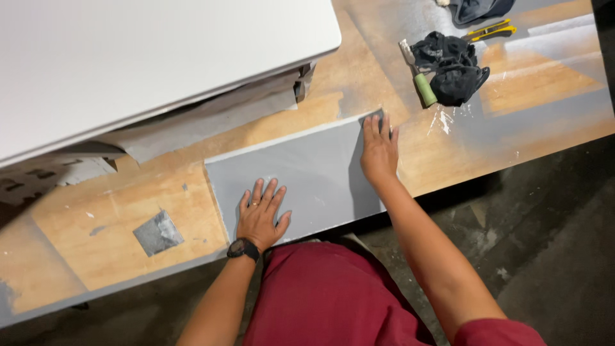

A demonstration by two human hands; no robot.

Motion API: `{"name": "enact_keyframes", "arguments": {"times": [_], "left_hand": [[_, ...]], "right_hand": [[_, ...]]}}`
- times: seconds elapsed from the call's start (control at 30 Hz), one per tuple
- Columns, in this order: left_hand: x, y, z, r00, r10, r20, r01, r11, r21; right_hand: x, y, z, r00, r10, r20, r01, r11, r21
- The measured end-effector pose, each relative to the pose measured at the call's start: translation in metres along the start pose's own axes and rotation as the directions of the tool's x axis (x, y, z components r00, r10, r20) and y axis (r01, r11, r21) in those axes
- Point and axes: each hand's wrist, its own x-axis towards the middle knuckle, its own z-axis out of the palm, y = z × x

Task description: The person sands the surface and edges of a rectangular gray board using a small piece of sandpaper.

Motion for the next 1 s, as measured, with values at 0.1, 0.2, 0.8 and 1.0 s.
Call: {"name": "enact_keyframes", "arguments": {"times": [0.1, 0.2, 0.8, 1.0], "left_hand": [[0.0, -0.001, 0.002, 1.0, -0.002, -0.002, 0.002, 1.0, -0.004], [0.0, -0.001, 0.003, 1.0, -0.007, -0.015, 0.007, 1.0, -0.009], [0.0, 0.0, 0.001, 1.0, -0.014, -0.01, 0.014, 1.0, -0.018], [0.0, 0.0, 0.002, 1.0, -0.01, -0.029, 0.009, 1.0, -0.015]], "right_hand": [[-0.064, -0.007, -0.003, 0.994, -0.024, 0.106, 0.028, 0.999, -0.041], [-0.141, -0.007, 0.005, 0.981, -0.027, 0.192, 0.026, 1.0, 0.006], [-0.08, -0.003, -0.016, 0.986, -0.07, 0.153, 0.095, 0.982, -0.165], [-0.051, 0.009, 0.011, 0.995, 0.046, 0.092, -0.035, 0.992, -0.124]]}}
